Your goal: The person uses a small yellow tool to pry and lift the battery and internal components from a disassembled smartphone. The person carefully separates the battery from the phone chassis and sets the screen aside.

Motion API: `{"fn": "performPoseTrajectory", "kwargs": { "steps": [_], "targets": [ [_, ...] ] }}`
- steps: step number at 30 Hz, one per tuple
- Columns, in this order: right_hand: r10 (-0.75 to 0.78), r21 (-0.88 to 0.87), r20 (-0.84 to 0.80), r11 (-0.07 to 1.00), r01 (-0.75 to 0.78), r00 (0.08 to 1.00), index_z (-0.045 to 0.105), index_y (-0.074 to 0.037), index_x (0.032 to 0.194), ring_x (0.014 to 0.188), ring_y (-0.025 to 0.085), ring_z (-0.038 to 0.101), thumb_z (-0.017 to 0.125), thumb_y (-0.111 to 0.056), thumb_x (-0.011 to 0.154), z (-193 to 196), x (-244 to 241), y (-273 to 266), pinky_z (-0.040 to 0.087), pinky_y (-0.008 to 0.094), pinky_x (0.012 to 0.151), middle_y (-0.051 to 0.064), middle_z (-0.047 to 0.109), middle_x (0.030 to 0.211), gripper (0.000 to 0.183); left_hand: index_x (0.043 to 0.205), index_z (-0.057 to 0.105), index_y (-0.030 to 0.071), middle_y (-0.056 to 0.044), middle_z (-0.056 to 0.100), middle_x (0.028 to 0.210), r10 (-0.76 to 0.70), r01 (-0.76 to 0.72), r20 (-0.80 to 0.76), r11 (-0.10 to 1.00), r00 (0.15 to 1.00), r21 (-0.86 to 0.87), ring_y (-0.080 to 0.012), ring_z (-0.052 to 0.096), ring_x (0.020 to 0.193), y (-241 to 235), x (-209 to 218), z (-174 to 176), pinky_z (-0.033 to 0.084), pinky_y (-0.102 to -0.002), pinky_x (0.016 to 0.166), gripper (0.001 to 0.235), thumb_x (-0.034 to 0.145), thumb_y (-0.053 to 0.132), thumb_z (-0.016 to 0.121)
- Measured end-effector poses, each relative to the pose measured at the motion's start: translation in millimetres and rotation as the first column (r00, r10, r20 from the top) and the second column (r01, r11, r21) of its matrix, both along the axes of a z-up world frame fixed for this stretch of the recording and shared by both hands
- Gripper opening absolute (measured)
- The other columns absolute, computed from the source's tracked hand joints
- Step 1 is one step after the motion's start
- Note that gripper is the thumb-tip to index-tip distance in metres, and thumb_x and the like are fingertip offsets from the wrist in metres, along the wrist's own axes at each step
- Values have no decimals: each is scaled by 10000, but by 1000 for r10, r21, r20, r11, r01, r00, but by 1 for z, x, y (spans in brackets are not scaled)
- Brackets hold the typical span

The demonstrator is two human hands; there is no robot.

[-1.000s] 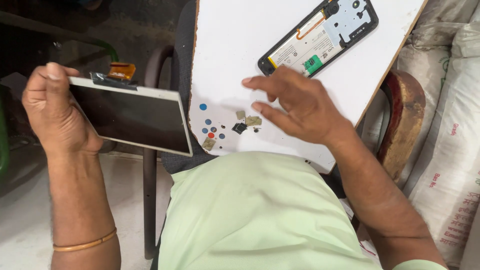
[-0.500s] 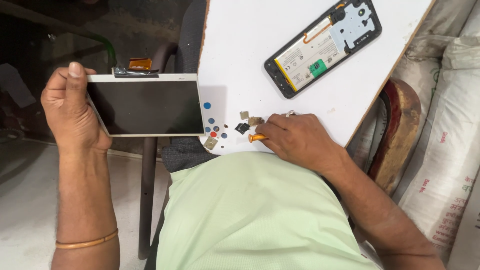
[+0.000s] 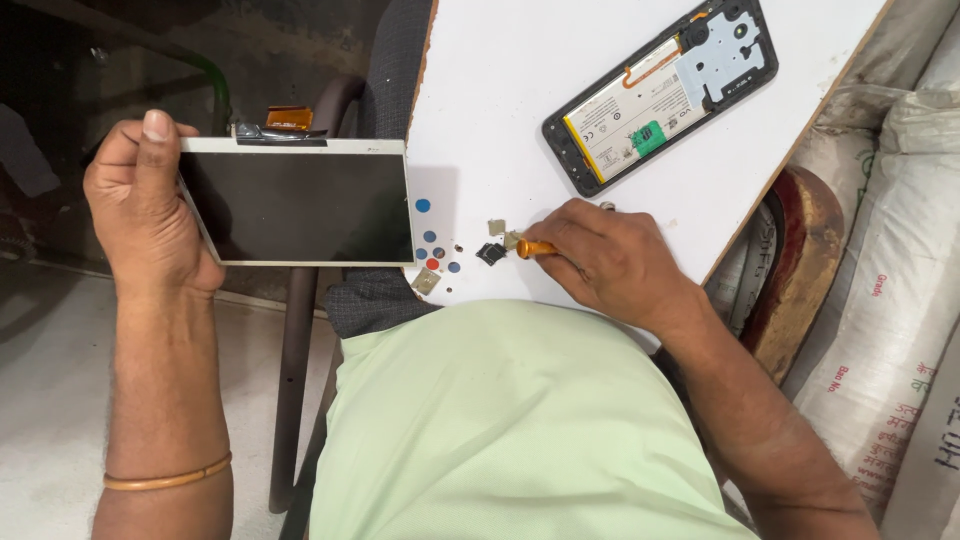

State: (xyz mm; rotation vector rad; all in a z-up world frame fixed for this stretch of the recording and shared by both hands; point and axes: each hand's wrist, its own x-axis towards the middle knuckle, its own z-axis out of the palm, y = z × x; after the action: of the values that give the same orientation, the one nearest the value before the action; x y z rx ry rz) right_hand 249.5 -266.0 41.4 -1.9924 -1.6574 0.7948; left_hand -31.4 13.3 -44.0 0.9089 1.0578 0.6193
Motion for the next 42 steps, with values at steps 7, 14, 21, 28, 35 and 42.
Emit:
{"fn": "performPoseTrajectory", "kwargs": {
  "steps": [7, 14, 21, 28, 35, 42],
  "targets": [
    [53, -96, 35, 994, -49, 998, 757, -89, 1030, 672, 195, 693, 784, -203, 870, 4, -4, 3, 569, 338, 572, 41, 698, 940, 198, 956, 700, 95, -28, 708, 840, 1, -1, -3, 1000, 1000, -16, -108, 653, 741, 3, -2, -2, 573, -258, 726, 264, 1090, 294, 811],
    [102, -111, 78, 990, -93, 992, 753, -67, 1067, 649, 194, 678, 784, -186, 869, -2, -5, -1, 564, 331, 557, 51, 683, 945, 233, 941, 699, 89, -27, 701, 832, -14, 14, -11, 1000, 1000, 4, -103, 649, 738, 2, -1, -2, 575, -253, 729, 238, 1064, 273, 787],
    [57, -54, 58, 997, -54, 997, 735, -32, 1006, 647, 212, 683, 782, -158, 858, -1, -7, -1, 564, 329, 551, 85, 692, 991, 200, 917, 689, 67, -39, 700, 849, -19, 19, 22, 1000, 1000, 10, -108, 643, 747, 2, -2, -5, 574, -257, 744, 276, 1087, 258, 791],
    [-117, -30, -75, 993, 115, 990, 691, -22, 1030, 728, 197, 709, 765, -143, 938, 6, -4, 16, 566, 314, 589, 78, 680, 985, 169, 934, 696, 90, -30, 697, 821, -11, 11, 4, 1000, 1000, -5, -104, 643, 716, 1, 1, -4, 574, -260, 702, 282, 1094, 291, 810],
    [-150, -98, -67, 985, 143, 986, 700, -30, 1043, 699, 175, 660, 774, -143, 936, 2, -10, 23, 521, 324, 579, 77, 648, 893, 172, 930, 694, 86, -34, 696, 822, -16, 16, 6, 1000, 1000, -13, -109, 640, 717, 0, -1, -2, 574, -257, 708, 271, 1080, 282, 806],
    [-445, -272, -864, 807, 524, 235, 700, -38, 1046, 620, 52, 438, 747, -88, 970, -1, 21, -19, 356, 207, 536, 36, 630, 945, 103, 993, 701, 51, -30, 695, 889, -42, 42, 11, 998, 999, 44, -78, 618, 800, -27, 12, 4, 542, -232, 800, 247, 1115, 250, 781]
  ]
}}
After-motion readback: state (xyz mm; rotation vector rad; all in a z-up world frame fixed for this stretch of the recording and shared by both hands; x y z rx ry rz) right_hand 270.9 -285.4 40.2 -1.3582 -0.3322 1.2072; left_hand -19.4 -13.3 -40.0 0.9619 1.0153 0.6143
